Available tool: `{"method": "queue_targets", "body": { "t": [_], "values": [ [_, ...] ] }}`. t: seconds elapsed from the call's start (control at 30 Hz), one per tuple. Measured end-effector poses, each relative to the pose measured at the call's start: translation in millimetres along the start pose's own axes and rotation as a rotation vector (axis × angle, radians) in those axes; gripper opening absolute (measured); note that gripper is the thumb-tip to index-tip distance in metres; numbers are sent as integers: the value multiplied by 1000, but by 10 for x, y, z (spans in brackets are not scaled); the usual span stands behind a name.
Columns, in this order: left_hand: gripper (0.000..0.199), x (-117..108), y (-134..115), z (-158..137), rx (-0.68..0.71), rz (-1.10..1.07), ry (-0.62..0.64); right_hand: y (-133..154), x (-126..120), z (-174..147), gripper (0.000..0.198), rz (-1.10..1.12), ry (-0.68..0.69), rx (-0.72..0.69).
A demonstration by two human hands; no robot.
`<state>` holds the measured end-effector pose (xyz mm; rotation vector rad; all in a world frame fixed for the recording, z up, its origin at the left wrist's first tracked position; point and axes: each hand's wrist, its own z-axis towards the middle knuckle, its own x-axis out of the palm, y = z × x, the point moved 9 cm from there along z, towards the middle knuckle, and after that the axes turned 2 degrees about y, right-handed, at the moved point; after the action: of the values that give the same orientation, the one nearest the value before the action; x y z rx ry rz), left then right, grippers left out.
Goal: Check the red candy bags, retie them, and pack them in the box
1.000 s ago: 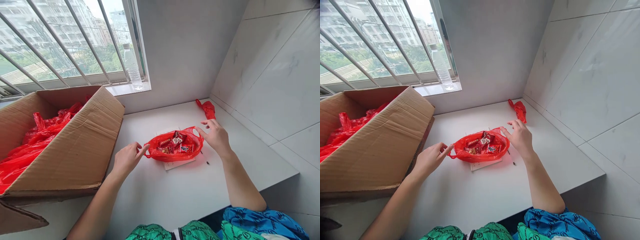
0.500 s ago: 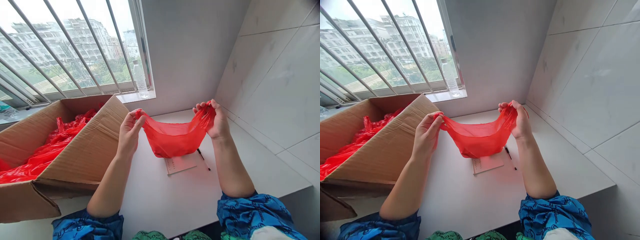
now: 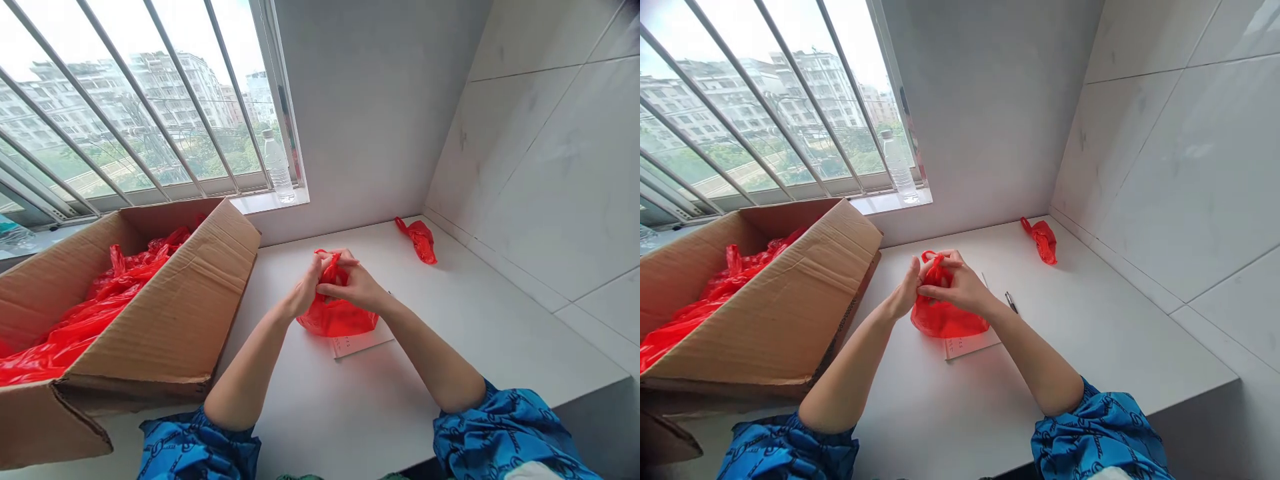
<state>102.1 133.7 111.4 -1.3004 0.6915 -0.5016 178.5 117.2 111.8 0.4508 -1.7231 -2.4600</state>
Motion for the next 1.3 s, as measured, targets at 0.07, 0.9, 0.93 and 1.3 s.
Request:
{"method": "queue_targets", "body": {
  "t": [0.07,0.9,0.93,1.3],
  "values": [
    [78,42,41,-34,-19,17,62,-102,63,28,36,125,20,23],
    [50,-209,528,-207,-156,-184,-197,93,-126,-78,23,-806,-198,-288],
    [48,-242,496,-211,-115,-156,-235,117,-145,-95,25,-838,-198,-300],
    [45,-1031,834,-513,-4,223,-634,-324,-563,-992,35,-498,-133,151]
  ]
}}
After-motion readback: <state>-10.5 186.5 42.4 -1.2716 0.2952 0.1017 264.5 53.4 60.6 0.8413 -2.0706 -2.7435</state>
